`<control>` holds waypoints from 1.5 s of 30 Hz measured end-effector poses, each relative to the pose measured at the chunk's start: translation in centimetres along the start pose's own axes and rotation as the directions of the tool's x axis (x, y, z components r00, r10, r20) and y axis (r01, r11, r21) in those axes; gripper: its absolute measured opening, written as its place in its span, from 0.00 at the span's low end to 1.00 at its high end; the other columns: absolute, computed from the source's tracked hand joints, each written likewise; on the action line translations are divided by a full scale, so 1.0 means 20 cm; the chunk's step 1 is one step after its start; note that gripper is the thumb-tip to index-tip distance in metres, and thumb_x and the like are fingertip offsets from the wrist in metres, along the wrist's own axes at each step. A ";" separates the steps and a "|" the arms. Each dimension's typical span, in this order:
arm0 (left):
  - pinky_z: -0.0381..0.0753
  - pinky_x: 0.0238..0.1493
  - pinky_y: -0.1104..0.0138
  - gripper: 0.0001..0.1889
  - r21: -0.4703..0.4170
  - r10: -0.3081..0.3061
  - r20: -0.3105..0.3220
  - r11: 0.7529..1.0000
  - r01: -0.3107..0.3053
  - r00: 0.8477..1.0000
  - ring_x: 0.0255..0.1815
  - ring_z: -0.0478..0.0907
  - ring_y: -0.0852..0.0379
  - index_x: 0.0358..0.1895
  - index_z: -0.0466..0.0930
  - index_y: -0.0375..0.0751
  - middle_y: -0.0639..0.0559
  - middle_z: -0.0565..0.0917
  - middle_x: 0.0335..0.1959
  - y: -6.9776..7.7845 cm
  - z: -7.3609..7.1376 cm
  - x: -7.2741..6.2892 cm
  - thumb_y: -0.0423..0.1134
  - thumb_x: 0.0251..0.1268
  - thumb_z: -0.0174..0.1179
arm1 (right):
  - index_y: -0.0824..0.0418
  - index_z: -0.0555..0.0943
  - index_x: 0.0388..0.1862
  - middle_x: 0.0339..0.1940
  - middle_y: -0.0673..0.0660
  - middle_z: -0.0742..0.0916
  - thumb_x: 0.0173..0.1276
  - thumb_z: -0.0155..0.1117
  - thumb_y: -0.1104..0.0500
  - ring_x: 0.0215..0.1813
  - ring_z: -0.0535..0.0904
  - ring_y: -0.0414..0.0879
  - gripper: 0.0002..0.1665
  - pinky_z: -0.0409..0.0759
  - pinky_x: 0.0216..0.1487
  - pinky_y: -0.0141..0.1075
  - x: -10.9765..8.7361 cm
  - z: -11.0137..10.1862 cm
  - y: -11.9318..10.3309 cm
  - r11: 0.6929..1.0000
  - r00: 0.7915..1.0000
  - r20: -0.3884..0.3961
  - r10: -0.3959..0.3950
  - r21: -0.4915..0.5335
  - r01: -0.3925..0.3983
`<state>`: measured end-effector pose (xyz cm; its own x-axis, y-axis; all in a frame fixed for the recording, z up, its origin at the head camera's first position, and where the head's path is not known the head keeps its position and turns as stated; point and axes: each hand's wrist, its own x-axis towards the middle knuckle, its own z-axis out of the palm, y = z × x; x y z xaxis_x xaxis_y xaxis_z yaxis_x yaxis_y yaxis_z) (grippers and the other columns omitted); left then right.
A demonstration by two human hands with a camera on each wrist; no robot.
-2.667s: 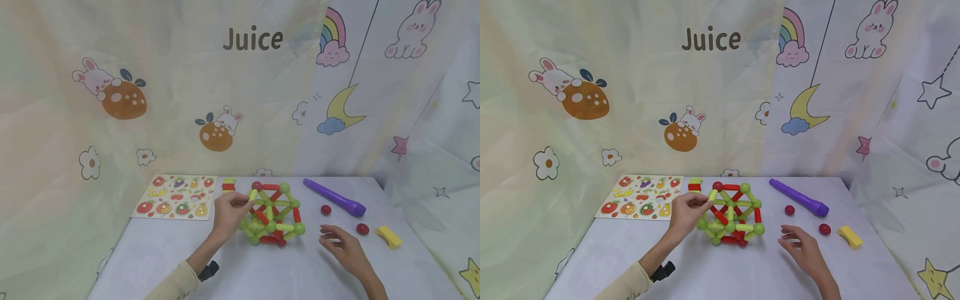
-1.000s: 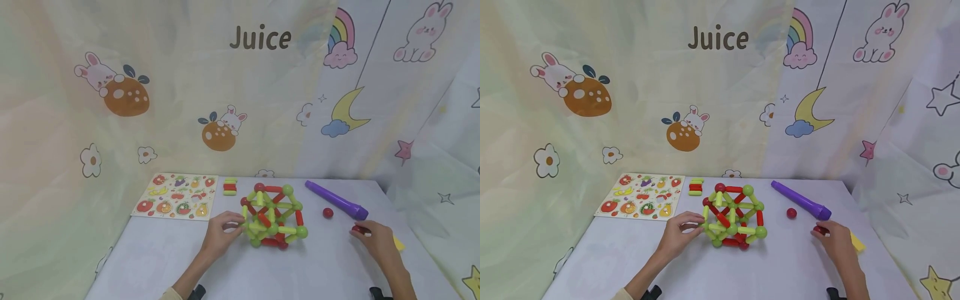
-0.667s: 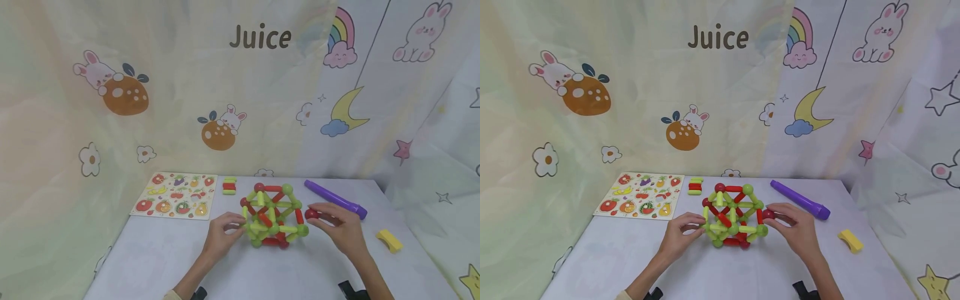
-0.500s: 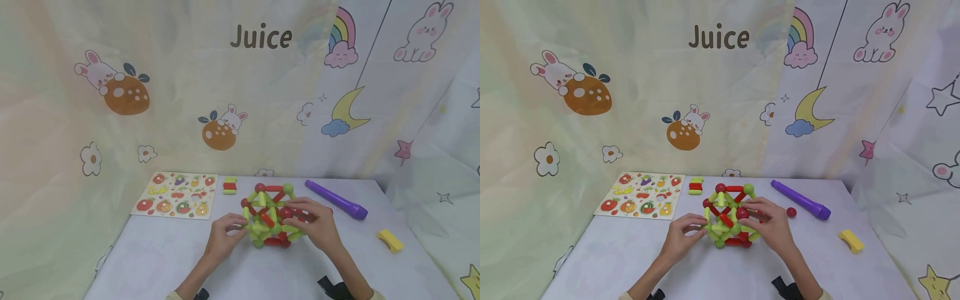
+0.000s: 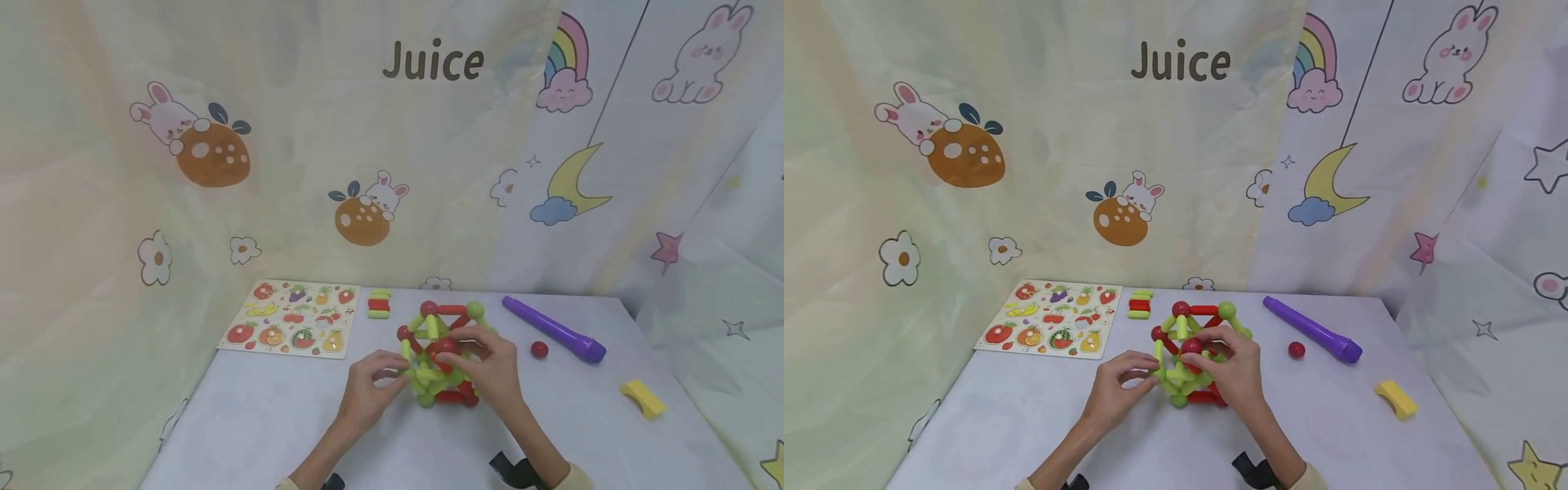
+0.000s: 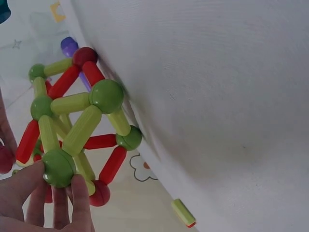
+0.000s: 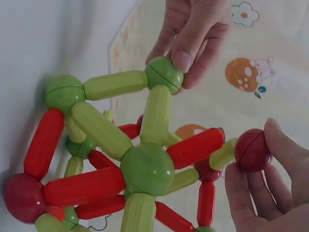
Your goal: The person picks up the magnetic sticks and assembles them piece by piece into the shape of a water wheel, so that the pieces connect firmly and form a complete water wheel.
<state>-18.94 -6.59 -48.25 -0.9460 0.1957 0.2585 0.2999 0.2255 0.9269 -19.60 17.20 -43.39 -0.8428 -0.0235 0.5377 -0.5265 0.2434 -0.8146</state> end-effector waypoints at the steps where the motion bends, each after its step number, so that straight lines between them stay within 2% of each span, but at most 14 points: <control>1: 0.88 0.59 0.58 0.11 0.000 0.001 -0.001 1.000 -0.001 1.000 0.56 0.87 0.52 0.51 0.91 0.39 0.55 0.90 0.51 0.00 0.00 0.00 0.30 0.67 0.74 | 0.67 0.89 0.47 0.42 0.58 0.93 0.53 0.86 0.72 0.47 0.90 0.41 0.21 0.88 0.53 0.33 0.00 0.01 0.00 1.000 1.000 -0.008 0.010 -0.014 -0.010; 6: 0.88 0.59 0.57 0.11 -0.003 0.001 0.000 1.000 -0.001 1.000 0.56 0.88 0.51 0.51 0.91 0.39 0.55 0.90 0.51 0.00 0.00 0.00 0.30 0.67 0.74 | 0.65 0.89 0.45 0.41 0.54 0.93 0.52 0.88 0.69 0.46 0.89 0.43 0.21 0.89 0.52 0.36 0.00 0.05 0.00 0.997 0.999 -0.044 0.025 -0.069 -0.028; 17: 0.88 0.58 0.62 0.11 0.008 0.001 0.003 1.000 -0.001 1.000 0.56 0.87 0.53 0.50 0.92 0.44 0.57 0.90 0.51 -0.01 0.00 0.00 0.31 0.67 0.75 | 0.60 0.88 0.43 0.40 0.49 0.92 0.51 0.90 0.65 0.44 0.89 0.47 0.22 0.87 0.53 0.29 -0.01 0.10 0.00 0.994 0.997 -0.072 0.006 -0.107 -0.014; 23: 0.88 0.58 0.61 0.12 0.008 -0.003 -0.001 1.000 0.003 1.000 0.56 0.88 0.53 0.50 0.92 0.47 0.57 0.90 0.51 0.00 0.01 -0.01 0.30 0.67 0.75 | 0.60 0.87 0.43 0.40 0.48 0.92 0.51 0.90 0.64 0.42 0.90 0.47 0.22 0.88 0.50 0.30 -0.01 0.10 0.02 0.992 0.998 -0.053 -0.044 -0.124 0.037; 29: 0.88 0.58 0.59 0.12 0.003 -0.001 -0.002 1.000 0.001 1.000 0.56 0.87 0.52 0.51 0.91 0.40 0.56 0.90 0.50 -0.01 0.01 -0.01 0.29 0.66 0.75 | 0.61 0.86 0.45 0.41 0.49 0.92 0.49 0.91 0.65 0.43 0.90 0.48 0.25 0.90 0.50 0.36 -0.01 0.08 0.03 0.986 0.996 -0.011 -0.090 -0.140 0.088; 33: 0.88 0.59 0.58 0.12 -0.002 -0.005 -0.002 1.000 0.005 1.000 0.56 0.87 0.52 0.50 0.92 0.42 0.56 0.90 0.50 -0.01 0.01 -0.01 0.29 0.66 0.75 | 0.61 0.86 0.50 0.45 0.49 0.92 0.48 0.92 0.65 0.48 0.90 0.48 0.30 0.90 0.54 0.39 -0.02 0.04 0.04 0.981 0.997 0.057 -0.045 -0.186 0.055; 37: 0.88 0.59 0.59 0.12 -0.001 -0.012 0.002 1.000 0.012 1.000 0.57 0.87 0.52 0.49 0.92 0.49 0.56 0.89 0.50 -0.01 0.01 -0.01 0.30 0.66 0.75 | 0.57 0.87 0.56 0.51 0.49 0.93 0.51 0.91 0.61 0.53 0.89 0.48 0.33 0.89 0.57 0.46 -0.05 0.02 0.05 0.972 0.989 0.137 0.061 -0.232 -0.028; 41: 0.88 0.59 0.59 0.12 0.010 -0.008 0.000 1.000 0.008 1.000 0.57 0.87 0.52 0.50 0.92 0.47 0.57 0.89 0.51 -0.01 0.00 -0.01 0.30 0.66 0.75 | 0.56 0.89 0.56 0.50 0.50 0.94 0.57 0.88 0.59 0.53 0.90 0.48 0.27 0.89 0.58 0.48 -0.06 0.01 0.06 0.967 0.975 0.176 0.138 -0.235 -0.094; 45: 0.88 0.59 0.59 0.12 0.005 -0.006 0.001 1.000 0.006 1.000 0.56 0.87 0.52 0.51 0.91 0.41 0.57 0.89 0.51 0.00 0.01 -0.01 0.29 0.65 0.75 | 0.56 0.91 0.53 0.47 0.50 0.94 0.60 0.85 0.62 0.52 0.91 0.46 0.22 0.89 0.58 0.44 -0.06 0.01 0.08 0.977 0.976 0.174 0.131 -0.190 -0.097</control>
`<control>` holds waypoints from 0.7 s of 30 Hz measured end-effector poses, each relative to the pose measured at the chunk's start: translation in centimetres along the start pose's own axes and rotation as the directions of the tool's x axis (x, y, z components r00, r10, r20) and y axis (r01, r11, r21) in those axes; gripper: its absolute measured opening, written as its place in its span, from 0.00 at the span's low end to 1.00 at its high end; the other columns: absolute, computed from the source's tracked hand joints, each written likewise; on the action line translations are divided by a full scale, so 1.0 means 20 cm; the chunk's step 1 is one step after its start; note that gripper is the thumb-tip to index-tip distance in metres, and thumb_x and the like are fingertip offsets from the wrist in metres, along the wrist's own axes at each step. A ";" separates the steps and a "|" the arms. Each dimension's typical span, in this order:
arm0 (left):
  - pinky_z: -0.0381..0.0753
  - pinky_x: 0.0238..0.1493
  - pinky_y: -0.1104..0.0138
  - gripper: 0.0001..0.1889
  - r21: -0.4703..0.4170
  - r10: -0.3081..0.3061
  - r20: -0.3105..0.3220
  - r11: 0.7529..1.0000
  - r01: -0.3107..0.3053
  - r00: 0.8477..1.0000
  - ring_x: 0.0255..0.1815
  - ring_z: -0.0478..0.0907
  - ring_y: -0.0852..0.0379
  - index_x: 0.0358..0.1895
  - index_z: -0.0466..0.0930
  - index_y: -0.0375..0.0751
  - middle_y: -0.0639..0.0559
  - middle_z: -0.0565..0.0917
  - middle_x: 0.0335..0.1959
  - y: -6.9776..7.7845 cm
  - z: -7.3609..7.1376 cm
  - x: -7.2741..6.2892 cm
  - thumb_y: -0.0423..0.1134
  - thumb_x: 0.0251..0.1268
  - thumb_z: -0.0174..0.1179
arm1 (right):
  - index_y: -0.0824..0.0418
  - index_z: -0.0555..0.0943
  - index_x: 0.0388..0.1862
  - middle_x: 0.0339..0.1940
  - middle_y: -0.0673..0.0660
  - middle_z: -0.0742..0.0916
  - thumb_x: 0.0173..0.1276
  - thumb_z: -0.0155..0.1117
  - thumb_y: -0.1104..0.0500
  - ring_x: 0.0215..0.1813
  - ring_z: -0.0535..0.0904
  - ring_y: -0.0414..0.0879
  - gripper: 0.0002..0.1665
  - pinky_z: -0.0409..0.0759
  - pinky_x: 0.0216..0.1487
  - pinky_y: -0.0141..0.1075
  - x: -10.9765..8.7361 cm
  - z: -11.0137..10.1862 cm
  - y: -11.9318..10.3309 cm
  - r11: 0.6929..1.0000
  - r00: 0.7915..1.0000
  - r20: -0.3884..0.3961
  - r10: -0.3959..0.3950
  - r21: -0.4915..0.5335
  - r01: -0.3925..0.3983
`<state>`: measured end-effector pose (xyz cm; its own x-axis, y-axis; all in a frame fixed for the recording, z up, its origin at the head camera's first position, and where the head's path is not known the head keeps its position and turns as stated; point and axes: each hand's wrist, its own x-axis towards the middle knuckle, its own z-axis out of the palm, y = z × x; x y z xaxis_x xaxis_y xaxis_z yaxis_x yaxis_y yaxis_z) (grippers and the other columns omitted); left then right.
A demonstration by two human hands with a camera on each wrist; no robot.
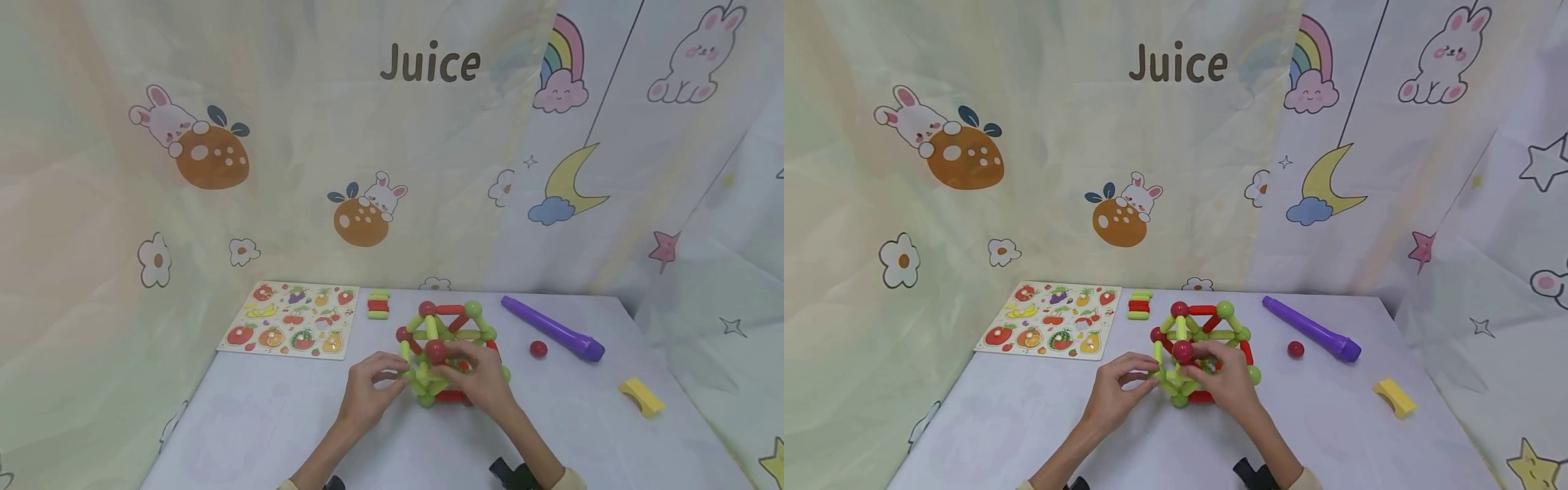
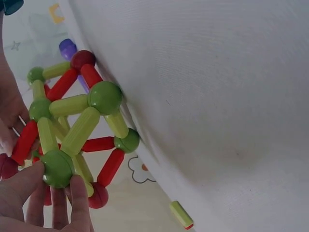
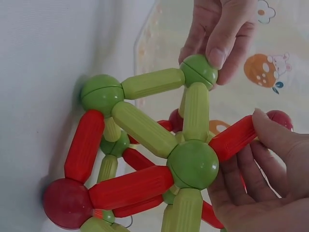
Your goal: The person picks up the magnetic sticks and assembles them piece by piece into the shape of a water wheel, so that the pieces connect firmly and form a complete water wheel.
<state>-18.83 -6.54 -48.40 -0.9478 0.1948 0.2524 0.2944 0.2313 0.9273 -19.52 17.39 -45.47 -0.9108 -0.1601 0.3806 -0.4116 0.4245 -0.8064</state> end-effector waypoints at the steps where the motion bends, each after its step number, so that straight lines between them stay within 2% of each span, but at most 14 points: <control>1: 0.88 0.59 0.59 0.12 -0.003 0.002 0.000 1.000 -0.002 1.000 0.56 0.87 0.52 0.51 0.91 0.40 0.56 0.89 0.51 0.00 0.00 0.00 0.29 0.65 0.75 | 0.57 0.91 0.53 0.47 0.51 0.94 0.60 0.85 0.62 0.52 0.91 0.45 0.22 0.89 0.58 0.43 0.00 0.00 0.01 1.000 1.000 0.000 -0.015 0.010 0.015; 7: 0.88 0.59 0.60 0.12 -0.006 0.002 -0.002 1.000 -0.002 1.000 0.56 0.87 0.52 0.50 0.92 0.44 0.56 0.90 0.51 0.00 0.00 0.00 0.30 0.66 0.76 | 0.58 0.90 0.54 0.48 0.51 0.94 0.60 0.83 0.67 0.52 0.89 0.41 0.22 0.89 0.55 0.49 0.02 -0.01 0.03 0.994 0.994 0.032 -0.101 0.043 0.100; 11: 0.88 0.60 0.57 0.12 -0.004 0.004 -0.002 1.000 -0.004 1.000 0.56 0.87 0.52 0.51 0.91 0.41 0.56 0.90 0.51 0.00 0.00 0.00 0.31 0.66 0.76 | 0.56 0.90 0.55 0.51 0.50 0.93 0.63 0.81 0.67 0.54 0.87 0.40 0.22 0.89 0.56 0.49 0.03 -0.02 0.03 0.991 0.990 0.064 -0.128 0.039 0.126; 14: 0.88 0.60 0.57 0.12 -0.004 0.001 0.001 1.000 -0.001 1.000 0.56 0.87 0.52 0.51 0.91 0.40 0.56 0.90 0.51 0.00 0.00 0.00 0.30 0.66 0.76 | 0.55 0.90 0.56 0.52 0.49 0.92 0.63 0.81 0.67 0.55 0.86 0.39 0.22 0.89 0.57 0.50 0.03 -0.03 0.03 0.992 0.989 0.077 -0.124 0.033 0.121; 17: 0.88 0.59 0.58 0.12 -0.003 0.002 0.000 1.000 -0.002 1.000 0.56 0.87 0.52 0.51 0.91 0.43 0.56 0.90 0.51 0.00 0.00 0.00 0.30 0.66 0.75 | 0.55 0.90 0.56 0.52 0.49 0.92 0.63 0.81 0.68 0.56 0.86 0.40 0.22 0.88 0.58 0.53 0.03 -0.03 0.03 0.994 0.991 0.083 -0.109 0.040 0.106; 21: 0.88 0.59 0.54 0.13 -0.006 0.009 -0.004 1.000 -0.009 1.000 0.56 0.88 0.52 0.50 0.91 0.47 0.55 0.90 0.51 0.00 0.00 0.00 0.30 0.66 0.75 | 0.54 0.90 0.57 0.53 0.49 0.92 0.63 0.82 0.64 0.57 0.87 0.43 0.23 0.88 0.59 0.49 0.02 -0.05 0.04 0.995 0.992 0.081 -0.098 0.008 0.098</control>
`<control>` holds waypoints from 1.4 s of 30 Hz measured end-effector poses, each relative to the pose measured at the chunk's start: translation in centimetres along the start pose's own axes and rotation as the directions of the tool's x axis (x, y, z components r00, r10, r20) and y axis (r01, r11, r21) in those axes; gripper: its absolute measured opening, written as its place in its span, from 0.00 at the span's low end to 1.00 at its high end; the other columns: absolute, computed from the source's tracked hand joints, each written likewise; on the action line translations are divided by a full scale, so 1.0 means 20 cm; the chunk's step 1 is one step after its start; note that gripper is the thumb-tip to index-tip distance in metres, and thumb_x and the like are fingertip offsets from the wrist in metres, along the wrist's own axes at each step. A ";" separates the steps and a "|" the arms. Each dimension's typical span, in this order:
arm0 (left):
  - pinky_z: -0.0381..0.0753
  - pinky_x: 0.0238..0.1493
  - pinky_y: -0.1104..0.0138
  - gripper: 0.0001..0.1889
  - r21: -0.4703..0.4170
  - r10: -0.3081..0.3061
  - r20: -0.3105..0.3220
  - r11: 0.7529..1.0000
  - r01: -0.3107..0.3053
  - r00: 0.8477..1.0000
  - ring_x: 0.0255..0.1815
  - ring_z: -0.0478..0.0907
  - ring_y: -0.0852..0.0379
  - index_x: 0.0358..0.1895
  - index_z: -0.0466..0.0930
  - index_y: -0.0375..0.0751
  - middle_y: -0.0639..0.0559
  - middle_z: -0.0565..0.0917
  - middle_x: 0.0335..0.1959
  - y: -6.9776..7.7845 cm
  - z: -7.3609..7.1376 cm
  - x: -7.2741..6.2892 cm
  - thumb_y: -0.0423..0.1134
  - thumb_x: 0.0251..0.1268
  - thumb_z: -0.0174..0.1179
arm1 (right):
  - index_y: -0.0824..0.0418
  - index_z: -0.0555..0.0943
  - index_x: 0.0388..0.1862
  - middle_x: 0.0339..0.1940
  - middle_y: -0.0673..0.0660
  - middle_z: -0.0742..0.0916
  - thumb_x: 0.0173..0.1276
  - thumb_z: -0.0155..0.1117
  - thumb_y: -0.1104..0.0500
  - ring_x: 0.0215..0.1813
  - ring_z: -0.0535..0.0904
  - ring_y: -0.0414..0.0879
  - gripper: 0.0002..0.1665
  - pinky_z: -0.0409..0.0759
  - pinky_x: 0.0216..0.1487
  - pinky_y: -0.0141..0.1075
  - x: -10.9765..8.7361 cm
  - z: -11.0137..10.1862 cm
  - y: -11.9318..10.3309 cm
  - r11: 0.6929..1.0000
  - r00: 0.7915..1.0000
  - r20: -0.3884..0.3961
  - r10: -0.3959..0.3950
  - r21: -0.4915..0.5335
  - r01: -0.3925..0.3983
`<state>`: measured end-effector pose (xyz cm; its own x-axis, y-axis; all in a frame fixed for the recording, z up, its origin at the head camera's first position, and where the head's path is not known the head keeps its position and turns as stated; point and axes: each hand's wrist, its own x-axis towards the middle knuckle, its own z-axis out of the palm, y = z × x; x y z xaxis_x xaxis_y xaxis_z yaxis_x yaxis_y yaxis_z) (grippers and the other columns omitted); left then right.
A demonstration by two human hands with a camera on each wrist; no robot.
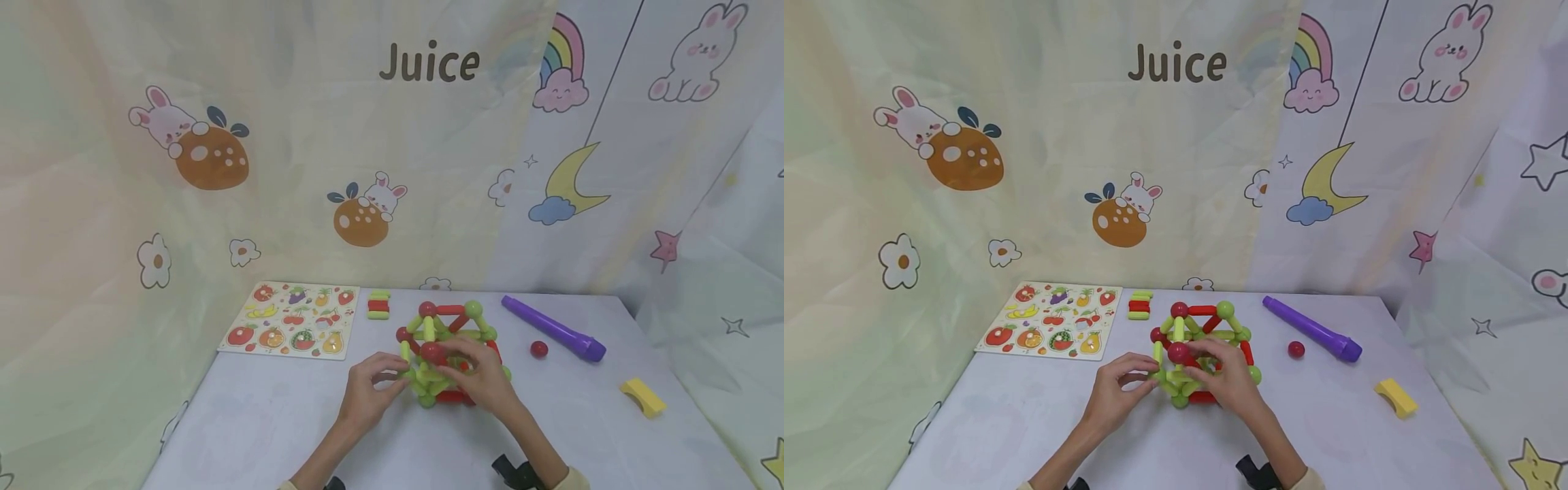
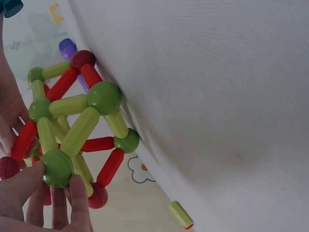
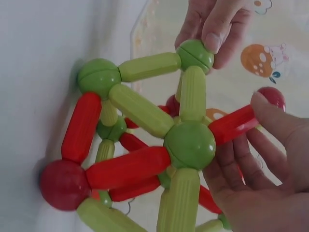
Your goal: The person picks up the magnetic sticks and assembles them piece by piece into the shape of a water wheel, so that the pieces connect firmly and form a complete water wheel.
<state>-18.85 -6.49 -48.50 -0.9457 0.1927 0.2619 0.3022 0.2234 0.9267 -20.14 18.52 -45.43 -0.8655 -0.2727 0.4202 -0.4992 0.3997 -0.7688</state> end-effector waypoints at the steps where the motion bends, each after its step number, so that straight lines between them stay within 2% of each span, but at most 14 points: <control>1: 0.88 0.59 0.53 0.13 -0.004 0.000 0.001 1.000 0.000 1.000 0.56 0.88 0.52 0.50 0.91 0.47 0.55 0.90 0.51 0.00 0.00 0.00 0.30 0.66 0.75 | 0.53 0.90 0.57 0.53 0.49 0.92 0.63 0.83 0.63 0.57 0.88 0.44 0.23 0.88 0.59 0.47 -0.01 -0.01 0.00 1.000 1.000 -0.007 0.000 -0.012 0.000; 4: 0.88 0.59 0.53 0.13 -0.007 -0.001 0.011 1.000 0.002 1.000 0.56 0.88 0.52 0.50 0.91 0.45 0.55 0.90 0.51 0.00 0.01 0.01 0.29 0.66 0.75 | 0.51 0.89 0.57 0.52 0.49 0.93 0.62 0.84 0.61 0.55 0.89 0.43 0.23 0.88 0.57 0.38 -0.06 -0.09 0.02 0.999 0.999 -0.048 -0.007 -0.044 0.004; 7: 0.88 0.60 0.54 0.13 -0.002 0.005 0.022 1.000 -0.005 1.000 0.57 0.87 0.51 0.52 0.90 0.42 0.54 0.90 0.52 0.00 0.01 0.02 0.28 0.66 0.74 | 0.53 0.90 0.55 0.48 0.50 0.93 0.61 0.84 0.66 0.49 0.89 0.42 0.23 0.87 0.53 0.30 -0.13 -0.18 0.05 0.997 0.993 -0.105 -0.047 -0.063 0.041; 11: 0.88 0.60 0.53 0.12 0.015 0.014 0.018 1.000 -0.014 1.000 0.57 0.87 0.51 0.52 0.90 0.40 0.54 0.90 0.52 0.00 0.00 0.04 0.28 0.67 0.74 | 0.59 0.90 0.52 0.45 0.51 0.91 0.53 0.86 0.72 0.46 0.86 0.43 0.27 0.80 0.54 0.21 -0.21 -0.29 0.11 0.975 0.976 -0.182 -0.123 -0.205 0.085; 14: 0.88 0.60 0.54 0.12 0.032 0.016 0.010 0.999 -0.016 1.000 0.57 0.87 0.51 0.51 0.91 0.43 0.55 0.90 0.52 -0.01 -0.01 0.06 0.29 0.67 0.74 | 0.61 0.90 0.52 0.45 0.50 0.91 0.47 0.89 0.71 0.46 0.85 0.43 0.30 0.76 0.55 0.16 -0.27 -0.34 0.17 0.946 0.969 -0.216 -0.121 -0.322 0.046; 17: 0.88 0.60 0.54 0.12 0.040 0.018 0.007 0.999 -0.018 1.000 0.58 0.87 0.52 0.51 0.91 0.46 0.55 0.90 0.52 -0.02 -0.02 0.08 0.30 0.67 0.75 | 0.61 0.90 0.52 0.47 0.49 0.91 0.47 0.90 0.69 0.46 0.85 0.45 0.30 0.81 0.52 0.21 -0.31 -0.35 0.22 0.935 0.977 -0.200 -0.074 -0.354 -0.001; 21: 0.87 0.61 0.49 0.11 0.023 0.010 0.032 1.000 -0.011 0.999 0.58 0.87 0.51 0.50 0.91 0.47 0.55 0.90 0.52 -0.02 -0.03 0.10 0.31 0.68 0.75 | 0.59 0.90 0.53 0.48 0.49 0.91 0.51 0.89 0.68 0.47 0.87 0.44 0.28 0.90 0.46 0.36 -0.33 -0.34 0.25 0.944 0.984 -0.178 -0.024 -0.328 -0.036; 23: 0.87 0.61 0.50 0.10 0.009 0.000 0.045 1.000 -0.001 0.999 0.58 0.87 0.51 0.51 0.91 0.46 0.54 0.90 0.52 -0.03 -0.05 0.13 0.32 0.69 0.74 | 0.57 0.90 0.53 0.47 0.48 0.92 0.52 0.88 0.68 0.47 0.88 0.43 0.28 0.91 0.45 0.38 -0.33 -0.34 0.26 0.951 0.984 -0.180 -0.011 -0.306 -0.046; 26: 0.88 0.59 0.57 0.09 0.033 -0.026 0.024 0.999 0.025 0.999 0.57 0.87 0.53 0.50 0.91 0.47 0.55 0.91 0.50 -0.06 -0.10 0.20 0.35 0.71 0.73 | 0.55 0.90 0.53 0.46 0.45 0.92 0.53 0.87 0.68 0.46 0.88 0.42 0.27 0.90 0.45 0.38 -0.34 -0.34 0.25 0.955 0.984 -0.175 0.020 -0.289 -0.071; 30: 0.89 0.54 0.63 0.08 0.124 -0.065 -0.058 0.990 0.071 0.996 0.53 0.89 0.51 0.49 0.92 0.43 0.51 0.92 0.48 -0.17 -0.18 0.39 0.33 0.70 0.73 | 0.52 0.90 0.53 0.46 0.44 0.92 0.56 0.86 0.66 0.46 0.88 0.39 0.26 0.91 0.46 0.41 -0.35 -0.35 0.23 0.953 0.985 -0.164 0.053 -0.285 -0.099; 33: 0.90 0.55 0.58 0.10 0.202 -0.099 -0.113 0.972 0.120 0.989 0.54 0.89 0.44 0.50 0.91 0.34 0.43 0.91 0.49 -0.28 -0.22 0.54 0.28 0.69 0.71 | 0.53 0.90 0.54 0.46 0.44 0.92 0.57 0.86 0.67 0.46 0.88 0.37 0.26 0.91 0.46 0.41 -0.35 -0.36 0.22 0.957 0.984 -0.168 0.052 -0.274 -0.098; 35: 0.89 0.56 0.54 0.11 0.250 -0.133 -0.148 0.954 0.167 0.980 0.55 0.88 0.41 0.51 0.90 0.31 0.39 0.91 0.50 -0.35 -0.25 0.61 0.26 0.67 0.70 | 0.54 0.90 0.54 0.47 0.45 0.93 0.57 0.85 0.68 0.46 0.88 0.38 0.26 0.91 0.46 0.42 -0.35 -0.36 0.22 0.961 0.985 -0.168 0.049 -0.261 -0.093; 39: 0.88 0.57 0.50 0.12 0.304 -0.190 -0.191 0.921 0.242 0.963 0.55 0.87 0.40 0.51 0.90 0.30 0.37 0.91 0.50 -0.45 -0.27 0.68 0.25 0.66 0.68 | 0.56 0.90 0.54 0.47 0.46 0.93 0.57 0.85 0.69 0.46 0.88 0.38 0.25 0.91 0.46 0.42 -0.35 -0.34 0.21 0.969 0.986 -0.158 0.059 -0.230 -0.095; 42: 0.87 0.57 0.49 0.12 0.324 -0.185 -0.188 0.915 0.239 0.964 0.53 0.86 0.41 0.51 0.90 0.30 0.37 0.91 0.49 -0.49 -0.27 0.70 0.23 0.65 0.68 | 0.55 0.90 0.54 0.47 0.46 0.93 0.58 0.85 0.68 0.47 0.88 0.38 0.25 0.91 0.46 0.41 -0.35 -0.34 0.21 0.971 0.985 -0.159 0.073 -0.214 -0.107</control>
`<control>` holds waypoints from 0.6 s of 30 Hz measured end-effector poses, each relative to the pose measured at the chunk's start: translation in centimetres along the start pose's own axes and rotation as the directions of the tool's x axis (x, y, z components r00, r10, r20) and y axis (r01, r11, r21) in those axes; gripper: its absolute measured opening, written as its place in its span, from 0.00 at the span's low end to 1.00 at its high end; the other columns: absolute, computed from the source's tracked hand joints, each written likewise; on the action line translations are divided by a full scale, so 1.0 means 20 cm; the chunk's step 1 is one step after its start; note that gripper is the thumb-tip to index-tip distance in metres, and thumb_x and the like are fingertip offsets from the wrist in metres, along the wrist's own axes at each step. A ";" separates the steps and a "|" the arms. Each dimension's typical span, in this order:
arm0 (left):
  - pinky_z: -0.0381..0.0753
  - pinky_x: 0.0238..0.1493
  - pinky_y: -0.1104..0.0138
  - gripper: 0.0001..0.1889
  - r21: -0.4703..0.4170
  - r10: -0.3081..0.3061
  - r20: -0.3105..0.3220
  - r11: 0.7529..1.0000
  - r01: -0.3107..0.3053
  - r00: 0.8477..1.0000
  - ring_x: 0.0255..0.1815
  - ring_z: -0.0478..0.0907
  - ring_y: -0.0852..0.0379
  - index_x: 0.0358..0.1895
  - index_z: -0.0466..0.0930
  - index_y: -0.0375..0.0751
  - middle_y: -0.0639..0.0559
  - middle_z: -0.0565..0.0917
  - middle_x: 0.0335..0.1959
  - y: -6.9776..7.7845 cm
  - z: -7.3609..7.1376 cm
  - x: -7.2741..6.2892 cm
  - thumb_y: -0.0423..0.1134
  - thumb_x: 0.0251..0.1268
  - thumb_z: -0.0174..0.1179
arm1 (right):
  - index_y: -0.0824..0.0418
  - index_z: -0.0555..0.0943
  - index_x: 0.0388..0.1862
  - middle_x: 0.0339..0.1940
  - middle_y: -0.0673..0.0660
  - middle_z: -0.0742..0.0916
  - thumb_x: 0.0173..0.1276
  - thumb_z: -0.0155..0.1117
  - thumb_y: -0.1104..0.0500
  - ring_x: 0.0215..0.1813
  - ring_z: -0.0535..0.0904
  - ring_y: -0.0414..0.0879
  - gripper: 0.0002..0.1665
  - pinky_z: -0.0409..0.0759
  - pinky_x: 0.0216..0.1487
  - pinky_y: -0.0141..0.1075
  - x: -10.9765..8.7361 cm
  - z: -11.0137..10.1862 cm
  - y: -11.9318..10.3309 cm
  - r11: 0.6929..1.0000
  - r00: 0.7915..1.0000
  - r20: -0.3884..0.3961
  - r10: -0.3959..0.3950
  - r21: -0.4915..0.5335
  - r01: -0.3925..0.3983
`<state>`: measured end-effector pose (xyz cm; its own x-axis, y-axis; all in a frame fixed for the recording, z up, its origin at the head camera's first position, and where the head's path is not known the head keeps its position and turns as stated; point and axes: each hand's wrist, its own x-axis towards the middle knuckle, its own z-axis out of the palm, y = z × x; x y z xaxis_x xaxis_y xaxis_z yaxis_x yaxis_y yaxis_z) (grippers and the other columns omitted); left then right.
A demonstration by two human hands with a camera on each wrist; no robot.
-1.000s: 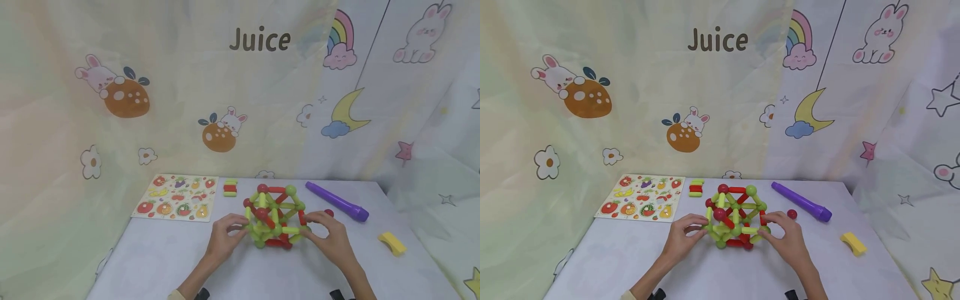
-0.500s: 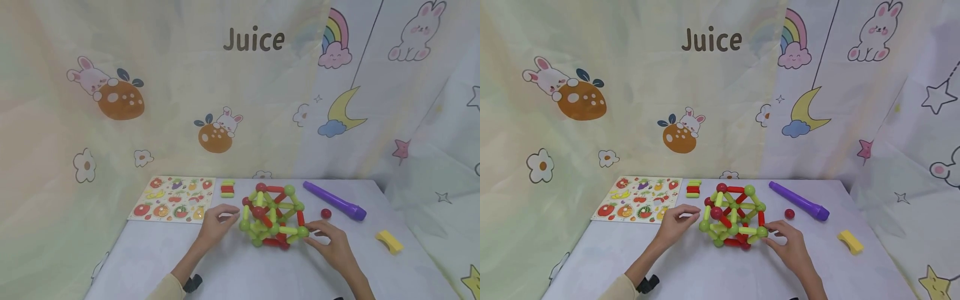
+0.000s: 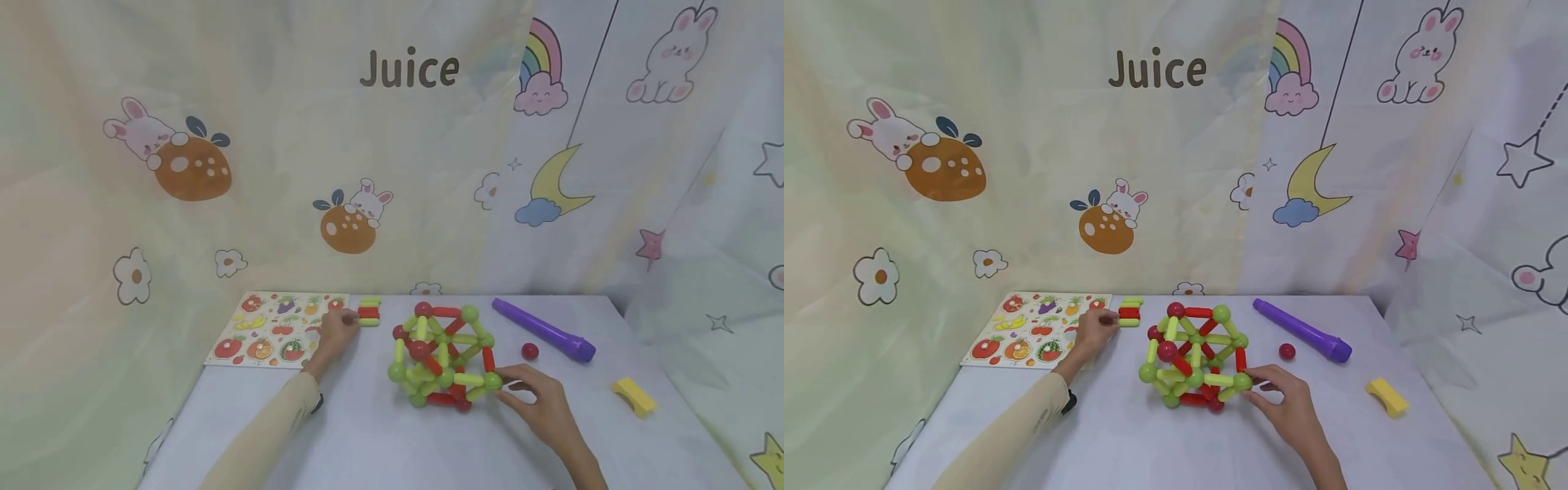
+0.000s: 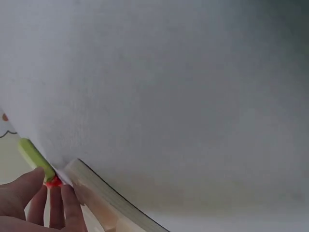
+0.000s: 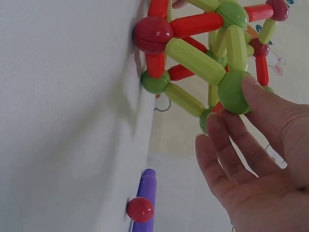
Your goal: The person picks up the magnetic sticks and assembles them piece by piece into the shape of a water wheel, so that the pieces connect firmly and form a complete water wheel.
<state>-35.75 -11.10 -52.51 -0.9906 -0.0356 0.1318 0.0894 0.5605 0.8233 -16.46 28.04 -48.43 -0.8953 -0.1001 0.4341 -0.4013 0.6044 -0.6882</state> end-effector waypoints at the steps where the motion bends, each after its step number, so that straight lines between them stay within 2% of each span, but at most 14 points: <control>1: 0.87 0.57 0.49 0.12 0.003 0.015 0.000 1.000 -0.015 1.000 0.52 0.86 0.41 0.51 0.90 0.29 0.37 0.91 0.48 -0.01 0.01 0.00 0.23 0.65 0.68 | 0.55 0.90 0.54 0.47 0.45 0.93 0.58 0.85 0.68 0.47 0.88 0.38 0.25 0.91 0.47 0.41 0.00 0.00 0.00 1.000 1.000 0.000 0.003 0.004 -0.003; 8: 0.87 0.52 0.50 0.09 0.077 0.122 -0.017 0.990 -0.120 0.992 0.45 0.85 0.43 0.44 0.90 0.27 0.37 0.91 0.41 -0.02 0.04 0.02 0.20 0.59 0.69 | 0.55 0.90 0.54 0.47 0.46 0.93 0.58 0.84 0.68 0.47 0.88 0.39 0.25 0.91 0.47 0.41 0.00 0.01 0.01 1.000 1.000 -0.003 -0.009 0.022 0.009; 14: 0.87 0.51 0.50 0.06 0.098 0.104 0.013 0.990 -0.105 0.994 0.43 0.84 0.46 0.41 0.90 0.29 0.40 0.90 0.40 0.00 0.04 0.00 0.22 0.62 0.71 | 0.54 0.90 0.55 0.48 0.47 0.93 0.59 0.84 0.67 0.47 0.89 0.39 0.25 0.91 0.47 0.42 0.00 0.01 0.02 0.999 1.000 -0.001 -0.012 0.038 0.012; 18: 0.87 0.53 0.51 0.06 0.048 0.111 0.041 0.992 -0.113 0.993 0.44 0.86 0.45 0.41 0.90 0.29 0.39 0.91 0.40 0.02 0.03 -0.05 0.22 0.61 0.73 | 0.56 0.90 0.55 0.47 0.48 0.93 0.59 0.84 0.69 0.46 0.89 0.39 0.25 0.91 0.46 0.43 0.00 0.01 0.02 0.999 1.000 -0.006 -0.012 0.041 0.012</control>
<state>-34.83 -10.31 -52.60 -0.9780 0.0612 0.1996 0.1958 0.6000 0.7756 -16.67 28.12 -48.88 -0.8893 -0.1029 0.4456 -0.4197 0.5705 -0.7059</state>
